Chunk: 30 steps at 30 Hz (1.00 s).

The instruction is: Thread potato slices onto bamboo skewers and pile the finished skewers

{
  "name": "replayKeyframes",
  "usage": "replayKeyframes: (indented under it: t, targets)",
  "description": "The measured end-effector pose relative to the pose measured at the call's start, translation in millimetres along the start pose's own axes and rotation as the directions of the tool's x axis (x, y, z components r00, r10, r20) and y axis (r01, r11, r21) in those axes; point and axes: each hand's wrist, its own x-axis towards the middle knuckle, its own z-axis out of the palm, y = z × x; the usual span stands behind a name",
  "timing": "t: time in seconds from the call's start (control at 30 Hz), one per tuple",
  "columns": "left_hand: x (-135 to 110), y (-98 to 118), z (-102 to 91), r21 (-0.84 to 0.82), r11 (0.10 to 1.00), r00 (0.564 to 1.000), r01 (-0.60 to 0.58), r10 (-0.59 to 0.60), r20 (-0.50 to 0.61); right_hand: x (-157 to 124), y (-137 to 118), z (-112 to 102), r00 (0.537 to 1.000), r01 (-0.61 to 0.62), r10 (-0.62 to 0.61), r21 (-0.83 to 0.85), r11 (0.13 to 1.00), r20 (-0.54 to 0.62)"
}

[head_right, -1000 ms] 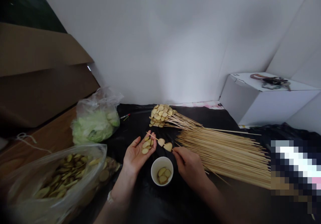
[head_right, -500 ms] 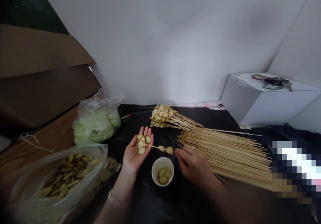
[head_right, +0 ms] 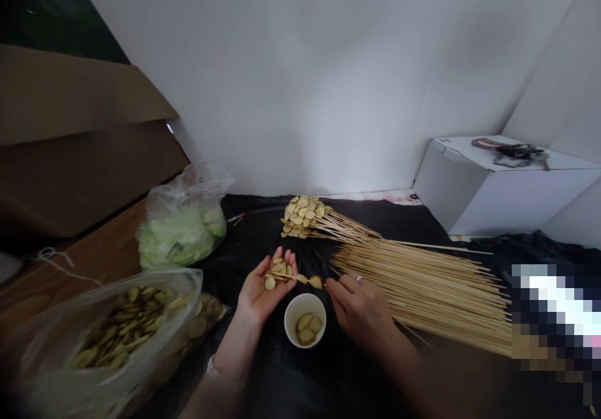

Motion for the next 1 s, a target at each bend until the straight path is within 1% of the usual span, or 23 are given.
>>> replayKeyframes:
  t: [0.1,0.23,0.33,0.43,0.63,0.83,0.9,1.0]
  targets:
    - [-0.7,0.8,1.6,-0.006,1.000,1.000,-0.010,0.010,-0.010,-1.4,3.3,1.5,0.999,-0.037,0.037,-0.004,0.999,-0.001]
    - [-1.3,1.7,1.8,0.026,1.000,1.000,0.005,-0.004,-0.015,-2.2,6.2,2.7,0.996,-0.084,0.084,-0.031,0.996,0.000]
    - [-1.6,1.9,1.6,0.035,0.999,1.000,0.010,-0.010,-0.004,-1.8,7.5,1.6,0.992,-0.125,0.126,-0.060,0.990,0.016]
    - [-1.7,2.0,2.0,0.039,0.999,1.000,0.016,-0.016,0.012,-1.6,8.8,0.4,0.990,-0.140,0.142,-0.073,0.987,0.024]
    - [-1.8,1.6,4.0,0.002,1.000,1.000,0.005,-0.005,-0.008,-2.2,9.4,0.5,0.991,-0.132,0.132,-0.081,0.988,-0.001]
    - [-1.8,3.2,4.1,-0.008,1.000,1.000,-0.008,0.008,0.009,-1.2,10.2,-1.1,0.991,-0.130,0.128,-0.057,0.990,-0.044]
    - [-1.2,4.5,3.2,-0.007,1.000,1.000,-0.019,0.019,0.018,-0.5,10.3,-2.7,0.994,-0.101,0.099,-0.027,0.995,-0.052]
    - [0.3,6.5,1.3,-0.006,0.999,0.998,-0.047,0.048,0.030,0.1,9.0,-4.3,1.000,-0.022,0.022,0.014,1.000,-0.010]
